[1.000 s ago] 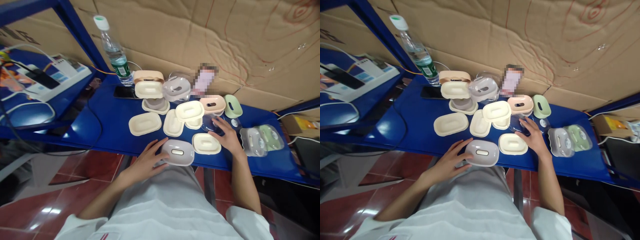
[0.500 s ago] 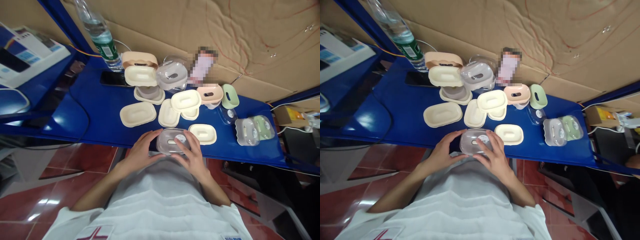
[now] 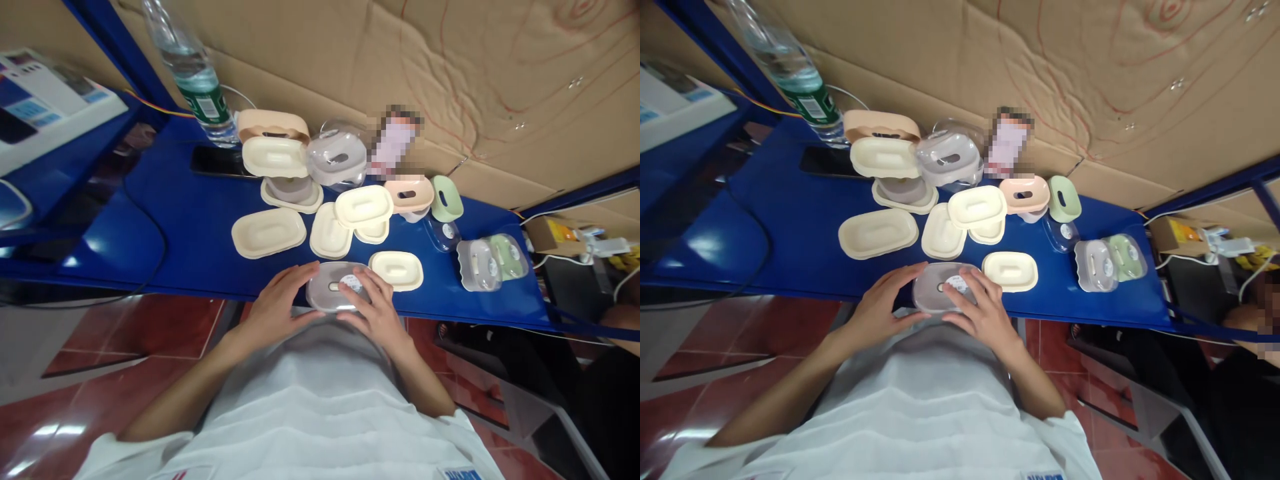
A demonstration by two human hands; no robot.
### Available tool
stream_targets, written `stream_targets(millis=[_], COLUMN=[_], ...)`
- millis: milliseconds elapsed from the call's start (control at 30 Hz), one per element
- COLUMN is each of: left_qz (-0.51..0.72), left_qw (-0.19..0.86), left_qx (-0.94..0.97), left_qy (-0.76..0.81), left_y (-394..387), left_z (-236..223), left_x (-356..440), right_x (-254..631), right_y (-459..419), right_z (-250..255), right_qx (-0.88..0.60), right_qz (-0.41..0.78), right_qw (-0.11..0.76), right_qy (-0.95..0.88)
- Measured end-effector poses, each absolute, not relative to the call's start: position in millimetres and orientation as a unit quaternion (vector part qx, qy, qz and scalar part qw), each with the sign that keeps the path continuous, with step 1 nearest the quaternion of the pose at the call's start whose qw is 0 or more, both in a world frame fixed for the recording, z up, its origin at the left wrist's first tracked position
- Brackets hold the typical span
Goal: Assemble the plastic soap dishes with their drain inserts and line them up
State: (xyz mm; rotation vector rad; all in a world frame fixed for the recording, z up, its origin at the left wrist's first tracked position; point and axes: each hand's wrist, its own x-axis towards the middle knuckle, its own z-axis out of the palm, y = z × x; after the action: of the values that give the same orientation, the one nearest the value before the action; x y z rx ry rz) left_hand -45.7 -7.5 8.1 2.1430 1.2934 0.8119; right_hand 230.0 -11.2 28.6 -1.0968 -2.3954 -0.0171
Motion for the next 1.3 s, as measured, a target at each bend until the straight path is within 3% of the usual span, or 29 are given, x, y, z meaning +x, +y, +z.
stream_targets(millis=[233,600,767,933,1000,1133,1200,1300], left_qz=[0.303,0.305,0.310,0.338,0.329,0.291,0.281,0.277], left_qw=[0.206,0.199,0.193,0.222,0.232,0.228,0.217,0.201], left_qx=[0.810,0.815,0.831,0.821,0.817,0.826,0.829,0.833], left_qy=[0.457,0.451,0.419,0.402,0.413,0.426,0.433,0.436], left_y=[-7.3,-8.5,-9.9,-12.1,-12.4,-12.1,-11.6,-10.6], left_z=[3.0,4.6,5.9,10.4,11.9,13.5,13.8,13.8], left_x=[-47.5,-49.4,-53.0,-58.3,-58.5,-54.9,-52.5,-50.1], right_x=[236.9,241.9,242.2,260.8,290.4,389.1,441.2,495.7], right_y=[-5.4,-9.8,-7.9,-10.1,-6.5,29.8,62.9,117.3], right_z=[29.4,25.4,17.3,30.9,49.9,105.5,133.6,161.2], right_qx=[-0.392,-0.385,-0.355,-0.347,-0.375,-0.526,-0.627,-0.776], right_qz=[0.034,0.045,0.024,0.058,0.024,-0.153,-0.145,-0.103], right_qw=[0.271,0.223,0.272,0.379,0.412,0.422,0.379,0.241], right_qy=[-0.879,-0.894,-0.894,-0.856,-0.830,-0.722,-0.664,-0.573])
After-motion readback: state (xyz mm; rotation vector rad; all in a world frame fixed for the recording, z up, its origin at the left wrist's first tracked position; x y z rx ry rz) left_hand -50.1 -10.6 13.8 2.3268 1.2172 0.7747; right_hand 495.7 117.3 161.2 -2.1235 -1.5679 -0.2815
